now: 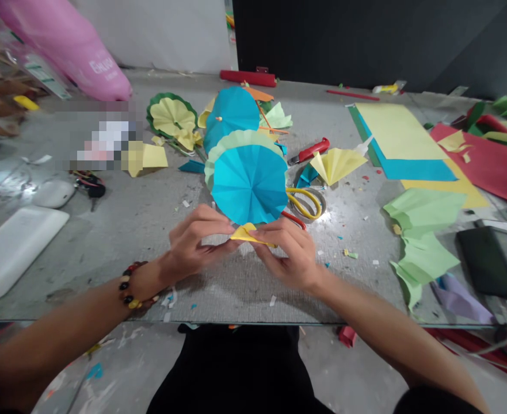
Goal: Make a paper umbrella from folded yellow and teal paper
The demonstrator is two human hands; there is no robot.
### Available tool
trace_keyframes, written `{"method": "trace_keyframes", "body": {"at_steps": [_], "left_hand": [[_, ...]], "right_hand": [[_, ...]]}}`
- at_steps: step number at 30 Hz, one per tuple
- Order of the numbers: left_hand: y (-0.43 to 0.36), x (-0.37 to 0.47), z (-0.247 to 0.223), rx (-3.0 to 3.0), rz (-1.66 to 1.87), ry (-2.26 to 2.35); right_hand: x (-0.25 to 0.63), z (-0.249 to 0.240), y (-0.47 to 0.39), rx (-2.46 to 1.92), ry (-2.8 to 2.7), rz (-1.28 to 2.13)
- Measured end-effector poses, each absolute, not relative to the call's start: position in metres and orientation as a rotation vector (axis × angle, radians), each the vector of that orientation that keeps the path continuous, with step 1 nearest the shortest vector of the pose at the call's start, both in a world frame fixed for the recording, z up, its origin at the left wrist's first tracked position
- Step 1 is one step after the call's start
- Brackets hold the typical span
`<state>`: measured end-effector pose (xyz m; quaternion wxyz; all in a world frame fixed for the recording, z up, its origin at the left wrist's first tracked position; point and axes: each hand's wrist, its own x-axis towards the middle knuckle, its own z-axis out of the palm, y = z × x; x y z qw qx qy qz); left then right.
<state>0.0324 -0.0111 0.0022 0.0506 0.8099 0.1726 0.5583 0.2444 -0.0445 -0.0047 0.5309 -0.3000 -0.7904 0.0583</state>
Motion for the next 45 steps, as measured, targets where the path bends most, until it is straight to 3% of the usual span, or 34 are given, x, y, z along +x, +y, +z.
{"method": "trace_keyframes", "body": {"at_steps": [15,31,38,45], "left_hand": [[-0.011,0.034,-0.001,2.437,1.567,0.645],[-0.008,0.031,-0.005,2.465,1.471,0.464],[-0.010,0.029,-0.007,2.479,1.464,0.476],[-0.011,0.027,-0.004,2.491,1.487,0.478]], "right_hand": [[0.244,-0.001,-0.042,-0.756,-1.954,0.157],[0.239,0.004,-0.043,-0.653,-1.897,0.154],[0.240,0.006,-0.042,-0.706,-1.890,-0.089],[0.242,0.007,-0.042,-0.696,-1.925,-0.047]]}}
